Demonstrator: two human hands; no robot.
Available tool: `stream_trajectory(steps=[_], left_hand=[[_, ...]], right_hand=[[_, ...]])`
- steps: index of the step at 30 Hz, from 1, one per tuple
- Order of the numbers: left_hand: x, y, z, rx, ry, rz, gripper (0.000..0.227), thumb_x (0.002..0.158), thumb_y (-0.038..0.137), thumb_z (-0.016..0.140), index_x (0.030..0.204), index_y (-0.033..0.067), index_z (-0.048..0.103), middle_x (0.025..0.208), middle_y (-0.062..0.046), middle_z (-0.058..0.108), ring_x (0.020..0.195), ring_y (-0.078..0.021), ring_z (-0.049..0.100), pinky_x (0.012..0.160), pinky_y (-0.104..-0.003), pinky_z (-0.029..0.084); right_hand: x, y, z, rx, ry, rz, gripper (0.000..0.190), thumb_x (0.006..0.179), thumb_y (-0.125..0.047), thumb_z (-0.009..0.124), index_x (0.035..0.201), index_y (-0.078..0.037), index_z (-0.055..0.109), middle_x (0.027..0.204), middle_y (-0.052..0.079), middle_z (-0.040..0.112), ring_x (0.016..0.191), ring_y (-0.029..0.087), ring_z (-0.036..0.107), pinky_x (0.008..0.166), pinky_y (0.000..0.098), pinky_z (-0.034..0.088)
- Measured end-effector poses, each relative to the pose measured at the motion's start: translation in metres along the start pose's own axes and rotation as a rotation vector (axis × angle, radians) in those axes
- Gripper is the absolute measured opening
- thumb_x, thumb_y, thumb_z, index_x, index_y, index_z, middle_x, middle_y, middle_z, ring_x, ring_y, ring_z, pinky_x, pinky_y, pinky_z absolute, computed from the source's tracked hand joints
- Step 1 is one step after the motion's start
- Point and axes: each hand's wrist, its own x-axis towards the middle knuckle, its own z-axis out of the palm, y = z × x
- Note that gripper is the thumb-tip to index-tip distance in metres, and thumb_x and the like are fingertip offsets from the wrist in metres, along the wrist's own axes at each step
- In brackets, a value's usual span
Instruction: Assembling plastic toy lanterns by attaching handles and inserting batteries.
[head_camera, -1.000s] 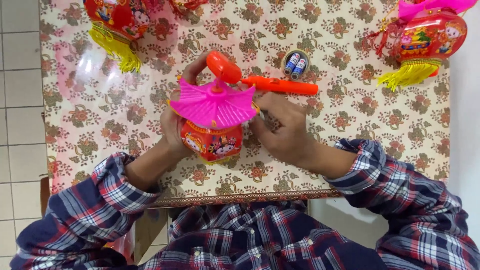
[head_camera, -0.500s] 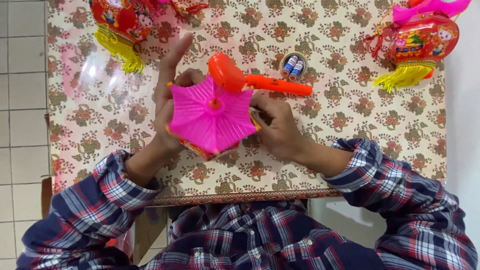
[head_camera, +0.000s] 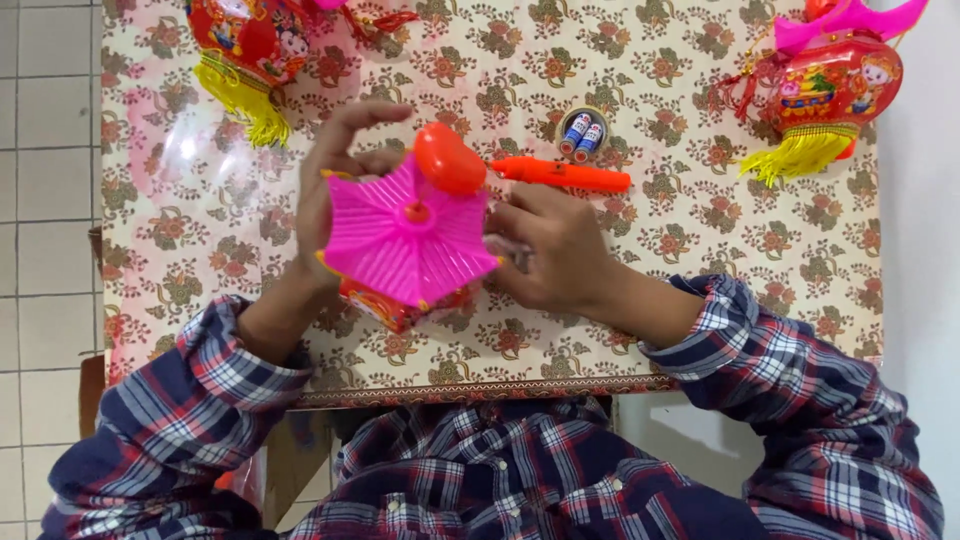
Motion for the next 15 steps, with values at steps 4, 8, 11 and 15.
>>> stream_trajectory(steps=[4, 8, 11, 15], left_hand=[[0.001, 0.022, -0.001, 0.086, 0.066, -0.036, 0.04, 0.103, 0.028, 0.059, 0.134, 0.0034, 0.051, 0.099, -0.008, 0.072, 0.078, -0.0187, 0.073, 0.06, -0.027, 0.059], [0.002, 0.025, -0.011, -0.026, -0.015, -0.066, 0.05, 0.106, 0.045, 0.064, 0.135, 0.0063, 0.052, 0.11, -0.015, 0.071, 0.093, -0.0275, 0.072, 0.078, -0.04, 0.063], [0.003, 0.021, -0.014, -0.061, -0.089, -0.02, 0.061, 0.106, 0.06, 0.062, 0.139, 0.0094, 0.051, 0.131, -0.019, 0.066, 0.121, -0.04, 0.068, 0.105, -0.057, 0.062], [-0.007, 0.006, -0.031, 0.23, 0.042, 0.115, 0.06, 0.107, 0.057, 0.055, 0.143, 0.0095, 0.049, 0.143, -0.01, 0.053, 0.135, -0.0307, 0.056, 0.121, -0.057, 0.052]], right_hand=[[0.002, 0.008, -0.011, -0.124, 0.216, -0.08, 0.042, 0.098, -0.034, 0.044, 0.081, -0.004, 0.068, 0.069, 0.009, 0.056, 0.059, 0.021, 0.051, 0.05, 0.0385, 0.04], [0.011, 0.018, -0.026, -0.515, 0.135, 0.007, 0.038, 0.097, -0.045, 0.057, 0.118, -0.013, 0.061, 0.108, 0.012, 0.053, 0.099, 0.027, 0.045, 0.079, 0.0412, 0.04], [0.015, 0.018, -0.027, -0.632, 0.064, 0.018, 0.039, 0.099, -0.051, 0.069, 0.12, -0.018, 0.072, 0.114, 0.007, 0.062, 0.107, 0.028, 0.045, 0.084, 0.0426, 0.036], [0.017, 0.015, -0.027, -0.698, 0.09, 0.004, 0.021, 0.099, -0.035, 0.081, 0.113, -0.021, 0.074, 0.096, -0.003, 0.074, 0.102, 0.023, 0.053, 0.087, 0.038, 0.026]])
